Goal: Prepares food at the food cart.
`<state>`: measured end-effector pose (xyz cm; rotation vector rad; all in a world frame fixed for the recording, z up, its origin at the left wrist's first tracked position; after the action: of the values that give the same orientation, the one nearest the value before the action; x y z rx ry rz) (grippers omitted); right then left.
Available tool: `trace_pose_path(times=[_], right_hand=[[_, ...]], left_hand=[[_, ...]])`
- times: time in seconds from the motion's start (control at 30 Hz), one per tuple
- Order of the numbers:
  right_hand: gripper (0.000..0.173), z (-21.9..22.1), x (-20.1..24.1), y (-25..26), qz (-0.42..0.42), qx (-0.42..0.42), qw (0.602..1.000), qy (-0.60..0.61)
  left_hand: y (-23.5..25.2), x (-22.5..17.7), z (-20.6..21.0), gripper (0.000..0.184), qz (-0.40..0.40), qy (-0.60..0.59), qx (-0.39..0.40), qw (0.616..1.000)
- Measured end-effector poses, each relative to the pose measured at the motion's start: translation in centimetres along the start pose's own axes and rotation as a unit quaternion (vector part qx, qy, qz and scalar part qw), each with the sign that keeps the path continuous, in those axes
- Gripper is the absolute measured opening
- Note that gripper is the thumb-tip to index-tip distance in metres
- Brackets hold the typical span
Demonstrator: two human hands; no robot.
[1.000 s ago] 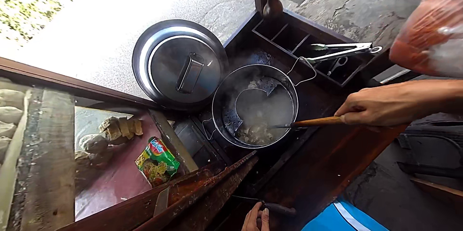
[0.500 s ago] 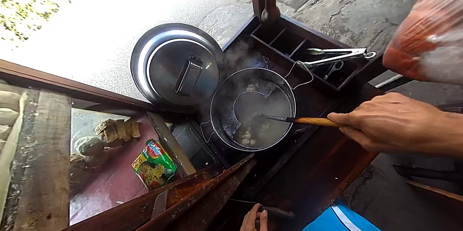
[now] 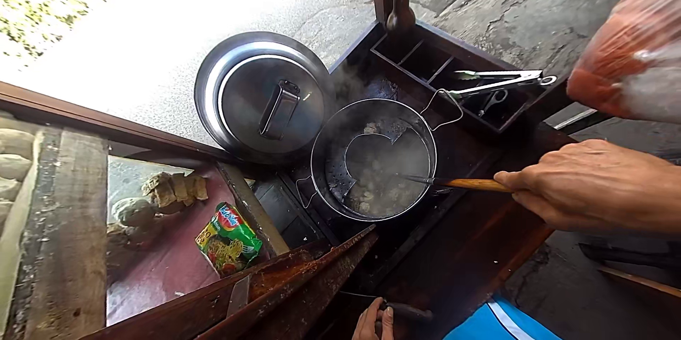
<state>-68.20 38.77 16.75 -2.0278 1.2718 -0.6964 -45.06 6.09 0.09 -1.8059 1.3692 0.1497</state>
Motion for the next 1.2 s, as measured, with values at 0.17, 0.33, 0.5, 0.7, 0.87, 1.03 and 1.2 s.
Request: trace_pose_path(times=[0.17,0.33,0.5,0.7,0.87,1.03,1.2], right_hand=[[0.026,0.2,-0.4,-0.4,0.017,-0.016,0.998,0.05],[0.029,0.4,1.0,1.1,0.044,0.051,0.993,0.094],[0.031,1.1,1.7,3.6,0.06,0.087,0.983,0.15],[0.032,2.1,2.5,7.3,0.06,0.075,0.972,0.213],[0.031,2.5,3.8,11.3,0.057,0.054,0.958,0.276],[0.033,3.1,5.1,15.2,0.024,0.022,0.934,0.355],[0.034,4.9,5.5,17.3,-0.021,0.012,0.924,0.382]], left_hand=[[-0.1,-0.1,0.1,0.035,0.001,-0.011,0.006,1.0],[-0.3,-0.1,0.1,0.034,0.003,-0.007,0.003,1.0],[-0.6,-0.2,0.1,0.034,0.001,-0.005,-0.001,1.0],[-0.9,-0.2,0.2,0.035,-0.002,-0.005,-0.002,1.0],[-1.0,0.0,0.3,0.035,0.004,0.0,-0.009,1.0],[-1.2,0.1,0.3,0.036,0.002,0.001,-0.015,1.0],[-1.3,0.4,0.4,0.036,-0.006,-0.005,-0.016,1.0]])
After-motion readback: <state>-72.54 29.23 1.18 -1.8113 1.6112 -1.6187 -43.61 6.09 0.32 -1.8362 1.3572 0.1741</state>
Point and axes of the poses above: each hand's wrist, its own y-axis towards the middle knuckle, its own z-axis out of the palm, x = y × z, the point moved 3 cm from there along y, towards the middle knuckle, and after that the axes turned 11 degrees about x, right-handed, at the moved point
